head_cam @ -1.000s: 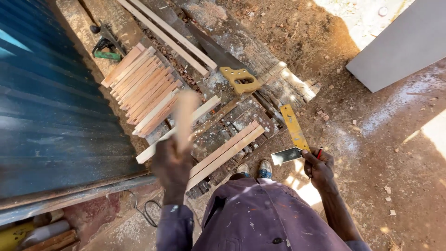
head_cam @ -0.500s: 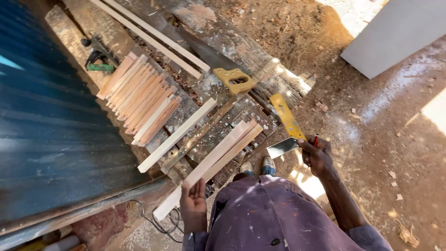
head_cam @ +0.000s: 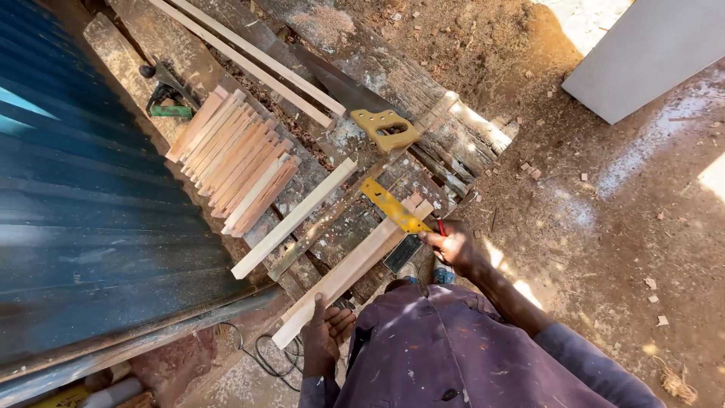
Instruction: Measuring and marking wooden slats using a speed square and a pencil on a workbench.
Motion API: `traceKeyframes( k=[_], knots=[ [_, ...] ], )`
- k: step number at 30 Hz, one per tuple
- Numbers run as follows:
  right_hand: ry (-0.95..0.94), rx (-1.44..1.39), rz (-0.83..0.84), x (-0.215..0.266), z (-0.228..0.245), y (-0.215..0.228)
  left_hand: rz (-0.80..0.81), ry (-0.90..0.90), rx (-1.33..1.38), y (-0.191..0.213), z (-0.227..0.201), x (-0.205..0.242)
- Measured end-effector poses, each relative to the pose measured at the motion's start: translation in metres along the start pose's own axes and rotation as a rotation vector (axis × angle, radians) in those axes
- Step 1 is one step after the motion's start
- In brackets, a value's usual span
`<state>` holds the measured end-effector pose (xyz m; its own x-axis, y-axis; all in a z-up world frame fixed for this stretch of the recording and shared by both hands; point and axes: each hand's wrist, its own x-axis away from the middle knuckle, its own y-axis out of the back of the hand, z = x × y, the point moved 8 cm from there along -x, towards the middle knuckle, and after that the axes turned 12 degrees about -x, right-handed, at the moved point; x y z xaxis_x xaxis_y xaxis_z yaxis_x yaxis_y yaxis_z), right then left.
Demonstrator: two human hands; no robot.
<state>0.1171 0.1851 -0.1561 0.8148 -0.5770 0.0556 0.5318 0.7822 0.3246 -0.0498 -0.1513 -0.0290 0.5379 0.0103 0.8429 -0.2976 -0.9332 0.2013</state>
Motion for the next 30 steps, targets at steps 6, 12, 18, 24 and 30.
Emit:
traceKeyframes(
  k=[6, 12, 18, 24, 30],
  knots=[
    [-0.566, -0.470, -0.010, -0.008, 0.086, 0.008, -0.004, -0.421, -0.591, -0.043, -0.078, 0.053],
    [-0.404, -1.012, -0.290, -0.021, 0.104, 0.003, -0.118, -1.397, -1.177, -0.151, -0.106, 0.052],
    [-0.462, -1.025, -0.363, -0.020, 0.100, 0.003, 0.060, -1.533, -1.258, -0.210, -0.095, 0.052],
    [-0.443, -1.023, -0.381, -0.016, 0.109, 0.004, 0.000, -1.624, -1.233, -0.212, -0.085, 0.038],
    [-0.442, -1.021, -0.390, -0.014, 0.110, 0.006, 0.017, -1.643, -1.187, -0.211, -0.089, 0.044]
  ],
)
